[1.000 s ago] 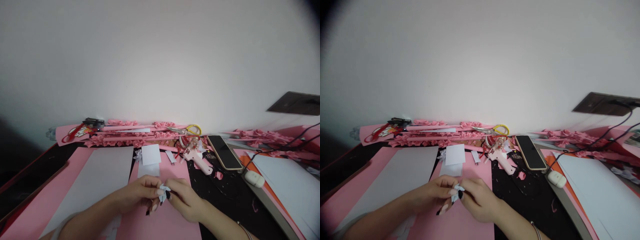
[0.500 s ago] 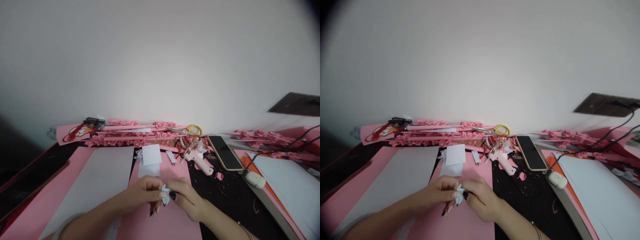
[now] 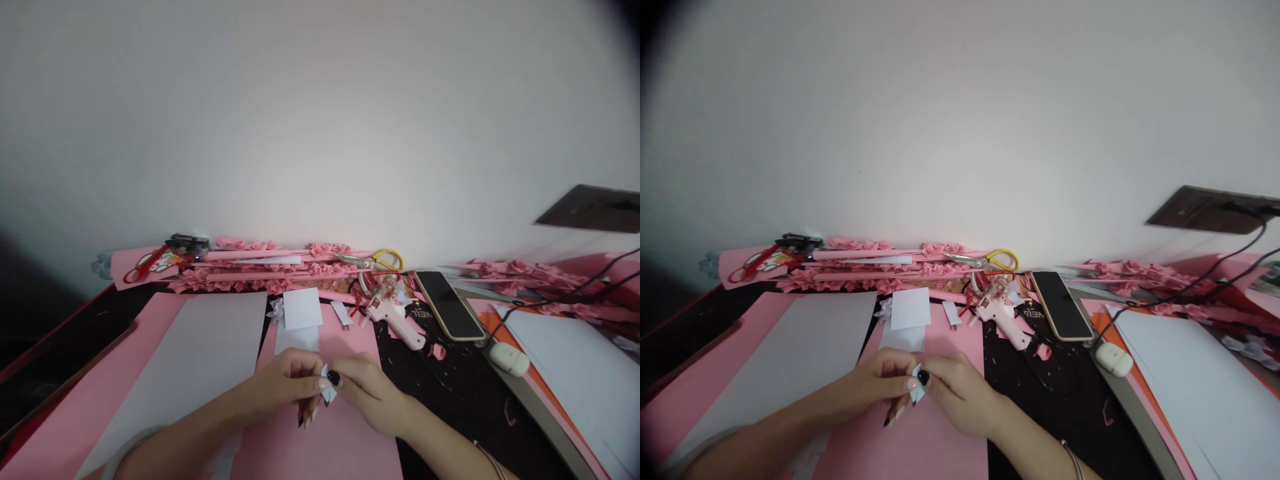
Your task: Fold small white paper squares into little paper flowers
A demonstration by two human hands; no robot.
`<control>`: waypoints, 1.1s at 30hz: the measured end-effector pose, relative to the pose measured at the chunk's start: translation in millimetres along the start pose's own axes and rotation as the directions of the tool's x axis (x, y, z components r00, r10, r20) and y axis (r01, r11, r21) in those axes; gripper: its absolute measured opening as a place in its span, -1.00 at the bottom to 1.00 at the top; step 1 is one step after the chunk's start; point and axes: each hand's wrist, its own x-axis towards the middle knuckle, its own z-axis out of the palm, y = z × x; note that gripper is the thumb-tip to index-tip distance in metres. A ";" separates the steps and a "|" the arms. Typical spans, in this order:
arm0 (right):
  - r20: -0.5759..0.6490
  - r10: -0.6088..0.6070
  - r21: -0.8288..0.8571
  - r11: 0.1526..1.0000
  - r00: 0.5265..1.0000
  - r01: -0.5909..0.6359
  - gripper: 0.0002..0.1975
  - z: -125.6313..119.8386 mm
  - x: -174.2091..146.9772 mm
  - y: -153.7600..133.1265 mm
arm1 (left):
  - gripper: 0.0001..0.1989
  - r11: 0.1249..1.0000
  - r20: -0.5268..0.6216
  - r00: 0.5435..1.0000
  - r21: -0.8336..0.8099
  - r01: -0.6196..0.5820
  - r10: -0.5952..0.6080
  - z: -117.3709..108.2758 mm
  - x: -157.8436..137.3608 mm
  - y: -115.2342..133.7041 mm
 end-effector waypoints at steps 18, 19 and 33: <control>-0.182 0.004 -0.192 0.981 0.983 -0.040 -0.73 7.2 -2.2 5.0 | -0.50 0.952 0.082 0.976 -0.217 0.215 -0.202 3.5 -1.1 4.8; -0.174 -0.004 -0.205 0.978 0.985 -0.032 -0.73 7.4 -2.8 5.2 | -0.50 0.942 0.084 0.971 -0.238 0.236 -0.222 3.6 -1.0 4.6; -0.062 -0.021 -0.257 0.967 0.998 0.005 -0.80 4.7 -4.3 3.5 | -0.83 0.884 0.015 0.963 -0.394 0.253 -0.269 -2.4 -2.2 13.5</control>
